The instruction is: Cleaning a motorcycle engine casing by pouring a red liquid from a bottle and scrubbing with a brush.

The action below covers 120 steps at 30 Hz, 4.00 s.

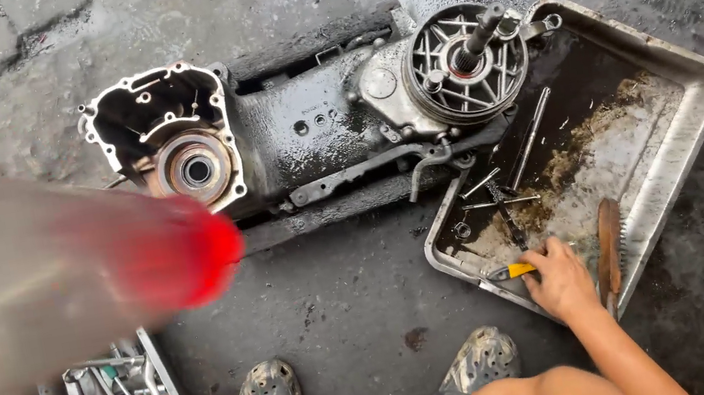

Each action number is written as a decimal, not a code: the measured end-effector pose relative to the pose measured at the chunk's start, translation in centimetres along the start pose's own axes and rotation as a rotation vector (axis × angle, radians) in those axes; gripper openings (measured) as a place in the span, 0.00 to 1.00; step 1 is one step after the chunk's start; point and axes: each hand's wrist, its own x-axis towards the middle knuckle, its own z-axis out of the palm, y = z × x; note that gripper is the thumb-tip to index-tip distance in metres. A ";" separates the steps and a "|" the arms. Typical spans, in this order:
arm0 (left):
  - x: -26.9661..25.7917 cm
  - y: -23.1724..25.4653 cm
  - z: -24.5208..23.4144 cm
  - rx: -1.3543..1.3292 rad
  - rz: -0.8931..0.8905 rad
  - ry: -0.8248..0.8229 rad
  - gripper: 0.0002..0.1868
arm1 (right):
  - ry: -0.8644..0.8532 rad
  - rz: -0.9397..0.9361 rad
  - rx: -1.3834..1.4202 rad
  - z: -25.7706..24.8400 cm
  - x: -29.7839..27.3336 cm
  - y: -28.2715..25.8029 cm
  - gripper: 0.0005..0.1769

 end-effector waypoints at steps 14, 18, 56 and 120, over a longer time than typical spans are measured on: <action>-16.4 -5.4 36.6 -0.302 -0.010 -0.073 0.58 | 1.011 -0.294 0.865 2.3 -1.7 2.0 0.15; -18.6 -7.7 42.5 -0.427 -0.183 0.165 0.69 | 1.029 -0.195 0.761 3.5 -1.1 3.8 0.18; -14.7 3.1 17.6 -1.441 -1.580 -0.194 0.28 | 0.478 -0.138 1.771 -21.9 9.9 -38.2 0.14; -13.9 4.4 15.3 -1.620 -1.450 -0.089 0.26 | 0.605 -0.078 1.614 -22.5 11.3 -40.9 0.09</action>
